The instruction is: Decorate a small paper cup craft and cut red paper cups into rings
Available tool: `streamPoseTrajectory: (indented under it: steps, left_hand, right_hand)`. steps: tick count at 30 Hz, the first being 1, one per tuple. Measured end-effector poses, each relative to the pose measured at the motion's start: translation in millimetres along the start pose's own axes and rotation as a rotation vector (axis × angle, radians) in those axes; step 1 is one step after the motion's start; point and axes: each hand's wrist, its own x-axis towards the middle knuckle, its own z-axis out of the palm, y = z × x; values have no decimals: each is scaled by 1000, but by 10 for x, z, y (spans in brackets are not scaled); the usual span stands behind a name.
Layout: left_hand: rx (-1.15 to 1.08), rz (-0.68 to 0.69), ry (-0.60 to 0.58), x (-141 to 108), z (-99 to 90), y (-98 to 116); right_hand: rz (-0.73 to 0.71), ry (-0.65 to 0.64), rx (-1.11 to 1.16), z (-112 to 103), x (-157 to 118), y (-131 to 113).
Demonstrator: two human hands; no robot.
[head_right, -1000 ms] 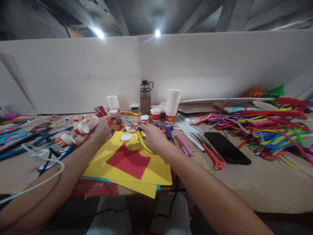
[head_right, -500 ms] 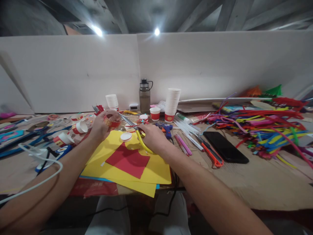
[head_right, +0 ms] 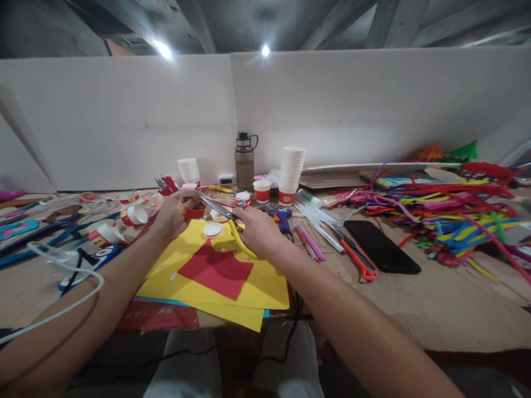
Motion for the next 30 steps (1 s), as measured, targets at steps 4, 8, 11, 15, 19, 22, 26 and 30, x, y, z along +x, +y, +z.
streamPoseTrajectory:
  steps: [4, 8, 11, 15, 19, 22, 26, 30]
  left_hand:
    - [1, -9, -29, -7, 15, 34]
    - [25, -35, -49, 0, 5, 39]
    - [13, 33, 37, 19, -19, 33]
    - [24, 100, 68, 24, -21, 35]
    - [19, 32, 19, -14, 42, 41]
    - [6, 12, 10, -34, 77, 40]
    - [33, 13, -7, -25, 51, 35]
    - [52, 16, -43, -15, 9, 28]
  right_hand:
    - [-10, 5, 17, -24, -10, -20]
    - [-9, 3, 26, -31, -13, -26]
    - [-14, 4, 22, -24, -11, -18]
    - [-11, 0, 5, -10, -10, -2]
    - [-6, 0, -19, 11, -7, 15]
    - [9, -8, -19, 32, -3, 26]
    - [16, 0, -15, 34, -3, 19]
    - [0, 0, -16, -3, -10, -9]
